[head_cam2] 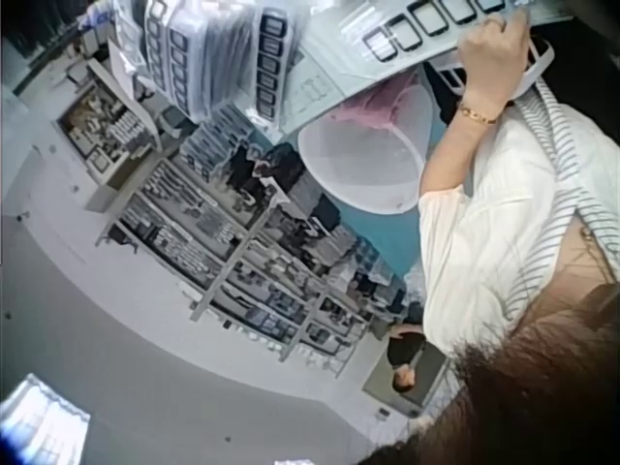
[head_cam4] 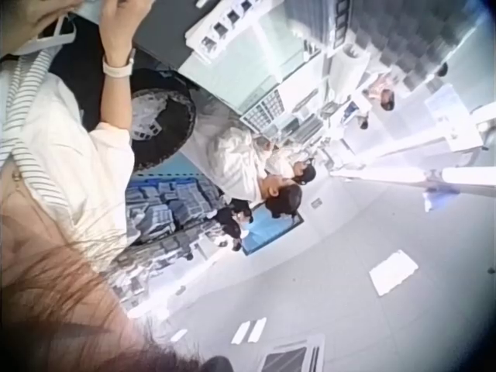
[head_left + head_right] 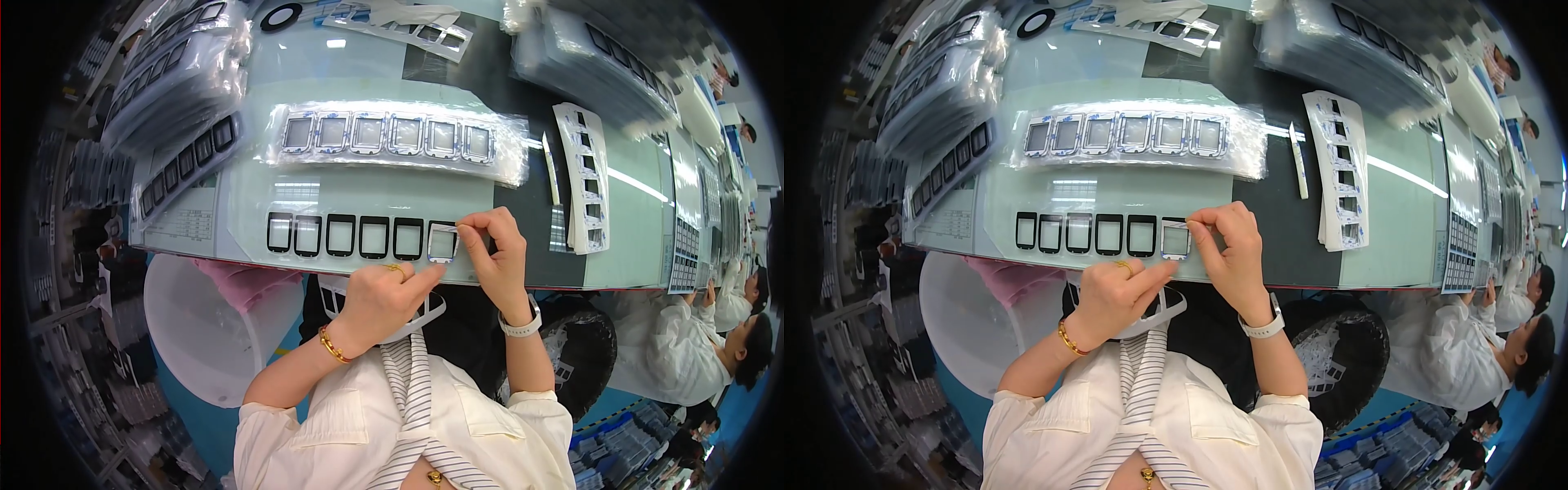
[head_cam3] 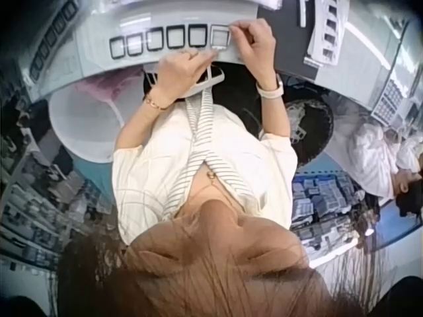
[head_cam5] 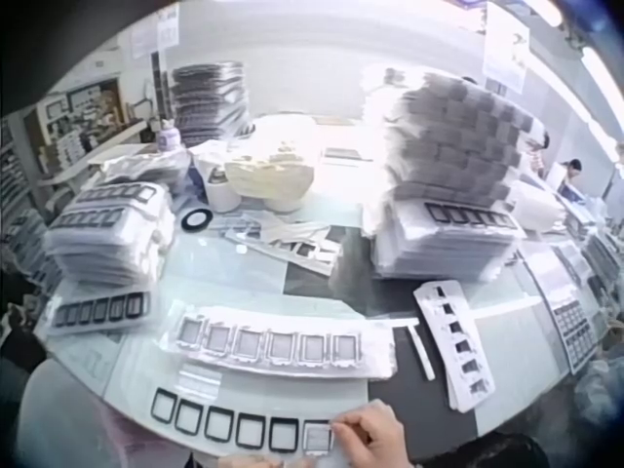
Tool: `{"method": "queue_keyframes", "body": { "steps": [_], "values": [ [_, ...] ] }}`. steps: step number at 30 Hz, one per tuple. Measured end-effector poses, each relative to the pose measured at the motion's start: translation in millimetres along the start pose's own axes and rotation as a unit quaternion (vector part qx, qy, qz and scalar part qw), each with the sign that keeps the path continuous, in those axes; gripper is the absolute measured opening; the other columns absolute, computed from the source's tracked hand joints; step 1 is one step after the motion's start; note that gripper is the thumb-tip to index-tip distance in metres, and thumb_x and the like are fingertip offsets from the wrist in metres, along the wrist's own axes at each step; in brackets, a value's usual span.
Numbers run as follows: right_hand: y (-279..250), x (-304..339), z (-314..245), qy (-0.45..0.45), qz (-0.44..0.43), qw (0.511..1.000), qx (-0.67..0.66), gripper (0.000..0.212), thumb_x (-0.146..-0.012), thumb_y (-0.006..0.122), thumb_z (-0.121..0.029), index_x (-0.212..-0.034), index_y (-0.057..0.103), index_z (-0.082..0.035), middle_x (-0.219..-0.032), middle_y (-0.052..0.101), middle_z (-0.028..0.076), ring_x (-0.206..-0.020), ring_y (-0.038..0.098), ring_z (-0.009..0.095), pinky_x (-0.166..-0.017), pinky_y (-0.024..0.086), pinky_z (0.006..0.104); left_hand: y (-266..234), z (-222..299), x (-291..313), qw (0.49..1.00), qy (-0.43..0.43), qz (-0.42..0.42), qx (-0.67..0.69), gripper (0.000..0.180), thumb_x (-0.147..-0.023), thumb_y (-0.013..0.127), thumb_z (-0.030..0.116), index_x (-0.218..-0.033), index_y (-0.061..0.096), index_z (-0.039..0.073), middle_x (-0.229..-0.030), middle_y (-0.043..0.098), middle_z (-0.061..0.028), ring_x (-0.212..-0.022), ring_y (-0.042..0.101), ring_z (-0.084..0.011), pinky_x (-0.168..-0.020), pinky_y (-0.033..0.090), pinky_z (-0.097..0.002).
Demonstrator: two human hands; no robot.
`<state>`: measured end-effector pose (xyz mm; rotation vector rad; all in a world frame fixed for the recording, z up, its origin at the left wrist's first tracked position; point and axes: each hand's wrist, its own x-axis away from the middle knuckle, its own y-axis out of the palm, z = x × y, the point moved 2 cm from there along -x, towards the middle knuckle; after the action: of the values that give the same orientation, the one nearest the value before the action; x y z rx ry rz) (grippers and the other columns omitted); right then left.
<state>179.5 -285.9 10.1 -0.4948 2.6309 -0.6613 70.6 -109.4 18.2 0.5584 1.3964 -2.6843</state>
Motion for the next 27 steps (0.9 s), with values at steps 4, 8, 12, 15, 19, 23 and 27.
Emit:
{"method": "queue_keyframes", "body": {
  "steps": [4,8,12,15,19,23,27],
  "values": [
    [0,0,-1,-0.006,0.005,1.0,-0.001,0.004,-0.094,0.075,-0.002,-0.098,0.072,-0.001,-0.089,0.064,0.004,-0.074,0.055,0.013,-0.068,0.045,0.0266,5,8,-4,1.0,0.012,-0.007,-0.002,0.025,-0.09,0.076,0.016,-0.114,0.077,0.02,-0.063,0.052,0.0002,-0.048,0.055,-0.0182,-0.045,0.044,-0.0334],
    [0,0,-2,0.002,0.001,1.0,-0.01,0.006,-0.093,0.075,-0.002,-0.098,0.072,-0.001,-0.094,0.066,0.006,-0.08,0.059,0.016,-0.072,0.047,0.0277,9,10,-4,1.0,0.0,-0.006,-0.014,0.026,-0.089,0.075,0.016,-0.115,0.077,0.02,-0.064,0.053,0.0002,-0.049,0.056,-0.0183,-0.046,0.045,-0.0335],
    [0,-1,-1,-0.041,0.027,0.999,0.007,0.008,-0.091,0.075,0.0,-0.098,0.072,0.0,-0.102,0.067,0.008,-0.09,0.063,0.02,-0.079,0.05,0.0304,7,9,-3,1.0,0.004,-0.001,-0.009,0.026,-0.09,0.076,0.017,-0.116,0.078,0.019,-0.063,0.052,0.0004,-0.049,0.056,-0.0183,-0.046,0.044,-0.0332],
    [0,-1,-2,-0.025,0.011,1.0,-0.006,0.009,-0.09,0.075,0.001,-0.098,0.072,0.0,-0.109,0.067,0.01,-0.1,0.065,0.023,-0.085,0.052,0.0327,4,2,5,1.0,0.002,0.018,-0.007,0.027,-0.089,0.078,0.018,-0.116,0.079,0.019,-0.062,0.049,0.0006,-0.048,0.052,-0.018,-0.046,0.041,-0.0331],
    [0,-1,-2,-0.029,0.009,1.0,-0.009,0.009,-0.09,0.075,0.001,-0.098,0.072,0.0,-0.109,0.067,0.01,-0.1,0.065,0.023,-0.087,0.051,0.0328,-1,-3,8,0.999,-0.006,0.03,-0.028,0.028,-0.088,0.08,0.017,-0.115,0.081,0.017,-0.06,0.046,0.0006,-0.048,0.05,-0.0176,-0.047,0.039,-0.0333],
    [0,-1,-2,-0.023,0.006,1.0,-0.012,0.009,-0.091,0.074,0.0,-0.099,0.071,0.0,-0.11,0.066,0.01,-0.101,0.065,0.023,-0.088,0.051,0.0332,0,-3,8,0.999,-0.003,0.034,-0.031,0.027,-0.088,0.08,0.016,-0.114,0.081,0.016,-0.06,0.047,0.0004,-0.048,0.05,-0.0175,-0.047,0.04,-0.0333],
    [1,-2,-2,-0.018,0.003,1.0,-0.009,0.008,-0.091,0.073,0.0,-0.099,0.071,0.0,-0.11,0.066,0.011,-0.102,0.064,0.024,-0.088,0.051,0.0332,0,-3,7,0.999,-0.007,0.037,-0.018,0.025,-0.087,0.08,0.016,-0.112,0.081,0.016,-0.06,0.048,0.0006,-0.048,0.051,-0.0174,-0.047,0.04,-0.0333]
  ]
}}
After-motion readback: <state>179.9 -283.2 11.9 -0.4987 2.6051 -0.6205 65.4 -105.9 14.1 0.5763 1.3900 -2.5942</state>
